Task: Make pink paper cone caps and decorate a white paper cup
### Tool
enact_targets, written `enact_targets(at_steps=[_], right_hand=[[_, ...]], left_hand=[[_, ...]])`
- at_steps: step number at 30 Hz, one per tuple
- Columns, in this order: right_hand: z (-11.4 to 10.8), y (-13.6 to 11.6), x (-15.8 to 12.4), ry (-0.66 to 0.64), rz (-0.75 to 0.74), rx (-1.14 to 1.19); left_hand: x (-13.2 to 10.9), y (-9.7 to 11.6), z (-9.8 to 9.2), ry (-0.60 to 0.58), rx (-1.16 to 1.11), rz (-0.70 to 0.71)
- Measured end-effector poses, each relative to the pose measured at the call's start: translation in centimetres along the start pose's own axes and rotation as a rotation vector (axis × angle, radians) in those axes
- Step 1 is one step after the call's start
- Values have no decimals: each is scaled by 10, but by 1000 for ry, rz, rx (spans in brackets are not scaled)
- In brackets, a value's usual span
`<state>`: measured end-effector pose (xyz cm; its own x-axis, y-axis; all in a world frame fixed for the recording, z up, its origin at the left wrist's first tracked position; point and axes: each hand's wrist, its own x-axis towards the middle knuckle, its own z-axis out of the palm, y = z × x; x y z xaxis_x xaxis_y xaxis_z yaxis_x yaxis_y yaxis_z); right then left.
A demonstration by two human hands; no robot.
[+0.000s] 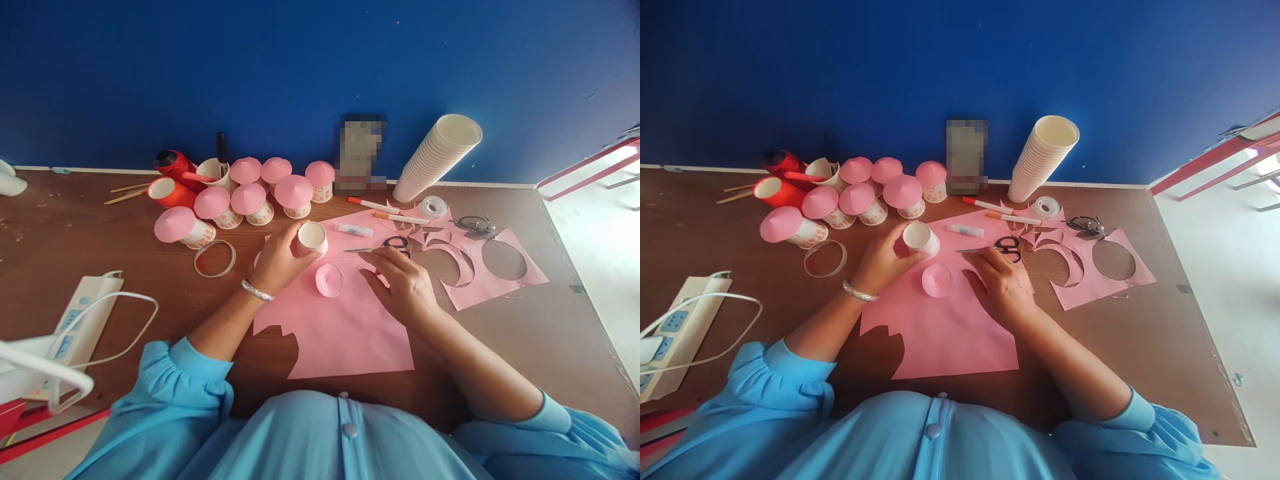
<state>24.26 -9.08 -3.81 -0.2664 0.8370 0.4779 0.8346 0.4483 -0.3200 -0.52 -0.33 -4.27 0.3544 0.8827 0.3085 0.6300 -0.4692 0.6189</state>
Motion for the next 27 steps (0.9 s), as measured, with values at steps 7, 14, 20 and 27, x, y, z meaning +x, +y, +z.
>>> enact_targets(at_steps=[7,14,20,27], right_hand=[[11,-31,40,142,-63,202],[28,-34,58,75,-2,407],[24,-31,61,67,-97,257],[26,-31,57,72,-202,12]], left_hand=[[-21,20,0,68,68,230],[-25,18,1,-8,-30,298],[-17,15,-3,-9,112,343],[-17,14,-2,-39,131,277]])
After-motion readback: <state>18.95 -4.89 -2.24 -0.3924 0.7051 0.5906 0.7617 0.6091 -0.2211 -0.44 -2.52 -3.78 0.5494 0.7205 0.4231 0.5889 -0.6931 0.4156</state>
